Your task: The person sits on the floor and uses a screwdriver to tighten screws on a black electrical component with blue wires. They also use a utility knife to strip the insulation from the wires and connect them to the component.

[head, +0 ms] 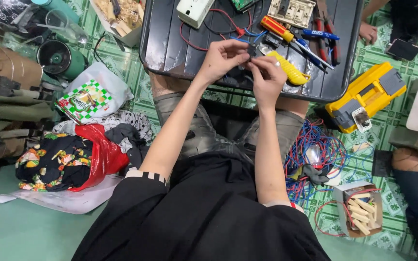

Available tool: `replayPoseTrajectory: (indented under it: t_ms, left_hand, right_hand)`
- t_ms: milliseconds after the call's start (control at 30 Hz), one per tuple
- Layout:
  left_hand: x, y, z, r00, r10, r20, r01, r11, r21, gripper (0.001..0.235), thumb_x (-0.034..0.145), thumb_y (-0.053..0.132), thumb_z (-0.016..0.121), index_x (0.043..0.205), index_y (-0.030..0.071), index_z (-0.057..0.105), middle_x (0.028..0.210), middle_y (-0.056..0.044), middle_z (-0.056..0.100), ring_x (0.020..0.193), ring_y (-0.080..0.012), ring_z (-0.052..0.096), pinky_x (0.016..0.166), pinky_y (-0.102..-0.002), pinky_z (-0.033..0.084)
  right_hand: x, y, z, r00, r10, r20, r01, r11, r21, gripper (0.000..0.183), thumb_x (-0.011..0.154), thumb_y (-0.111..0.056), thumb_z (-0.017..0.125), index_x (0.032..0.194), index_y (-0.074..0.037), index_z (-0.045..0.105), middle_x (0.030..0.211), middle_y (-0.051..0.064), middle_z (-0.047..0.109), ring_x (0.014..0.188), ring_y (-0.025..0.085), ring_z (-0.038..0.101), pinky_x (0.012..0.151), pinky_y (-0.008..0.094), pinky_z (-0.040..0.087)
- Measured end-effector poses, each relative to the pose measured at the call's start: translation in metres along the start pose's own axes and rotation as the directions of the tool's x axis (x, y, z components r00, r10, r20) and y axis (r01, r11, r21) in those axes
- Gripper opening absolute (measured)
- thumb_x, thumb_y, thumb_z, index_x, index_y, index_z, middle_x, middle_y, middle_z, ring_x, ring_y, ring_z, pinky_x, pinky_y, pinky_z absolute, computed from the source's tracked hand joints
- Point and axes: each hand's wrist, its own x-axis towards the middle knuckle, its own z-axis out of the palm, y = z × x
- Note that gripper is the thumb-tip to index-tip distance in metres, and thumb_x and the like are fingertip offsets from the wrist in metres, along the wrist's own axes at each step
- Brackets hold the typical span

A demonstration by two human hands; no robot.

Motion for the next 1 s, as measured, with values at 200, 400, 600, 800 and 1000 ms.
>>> replayPoseTrajectory:
  t_ms: [200,400,600,800,1000]
  left_hand:
    - [-0.002,0.014,0.001,0.993,-0.111,0.027,0.11,0.993,0.037,0.03,0.092,0.019,0.082,0.117,0.005,0.073,0.101,-0.009,0.078,0.095,-0.0168,0.077,0.087,-0.028,0.066]
    - [0.001,-0.008,0.001,0.989,-0.136,-0.059,0.125,0.978,-0.165,0.03,0.092,0.004,0.082,0.121,0.004,0.073,0.101,-0.012,0.078,0.089,-0.0173,0.077,0.075,-0.03,0.068]
    - [0.003,-0.017,0.002,0.967,-0.217,-0.133,0.115,0.839,-0.532,0.022,0.095,-0.003,0.074,0.116,-0.007,0.068,0.103,-0.018,0.073,0.091,-0.03,0.078,0.078,-0.041,0.07]
    - [0.004,-0.023,-0.016,0.954,-0.297,-0.029,0.189,0.677,-0.711,0.021,0.099,0.0,0.07,0.119,-0.008,0.069,0.111,-0.024,0.075,0.099,-0.0335,0.077,0.091,-0.044,0.067]
    - [0.003,-0.029,-0.018,0.946,-0.324,-0.011,0.205,0.626,-0.752,0.02,0.096,-0.003,0.071,0.116,-0.005,0.072,0.108,-0.021,0.076,0.097,-0.0333,0.077,0.09,-0.044,0.067]
  right_hand:
    - [0.0,0.005,-0.006,0.988,0.147,0.045,-0.15,0.986,0.078,0.007,0.092,0.013,0.078,0.091,0.007,0.074,0.088,0.017,0.067,0.081,0.023,0.066,0.073,0.031,0.058]
    - [0.003,0.009,0.0,0.989,0.134,-0.056,-0.135,0.99,-0.027,0.014,0.084,0.011,0.088,0.092,0.002,0.08,0.082,0.015,0.073,0.076,0.025,0.074,0.061,0.031,0.059]
    - [-0.05,-0.013,0.001,0.993,-0.035,-0.11,0.016,0.985,-0.174,0.02,0.078,0.012,0.087,0.084,-0.005,0.078,0.076,0.012,0.076,0.063,0.027,0.069,0.059,0.033,0.053]
    - [-0.14,0.032,0.012,0.589,0.721,0.364,-0.773,0.372,0.515,0.029,0.097,-0.005,0.066,0.125,-0.001,0.06,0.11,0.022,0.072,0.069,0.027,0.075,0.061,0.029,0.061]
    - [-0.091,0.071,0.013,0.352,0.858,0.373,-0.753,0.023,0.658,0.033,0.104,-0.018,0.066,0.115,0.014,0.064,0.115,0.038,0.062,0.094,0.053,0.072,0.077,0.051,0.063]
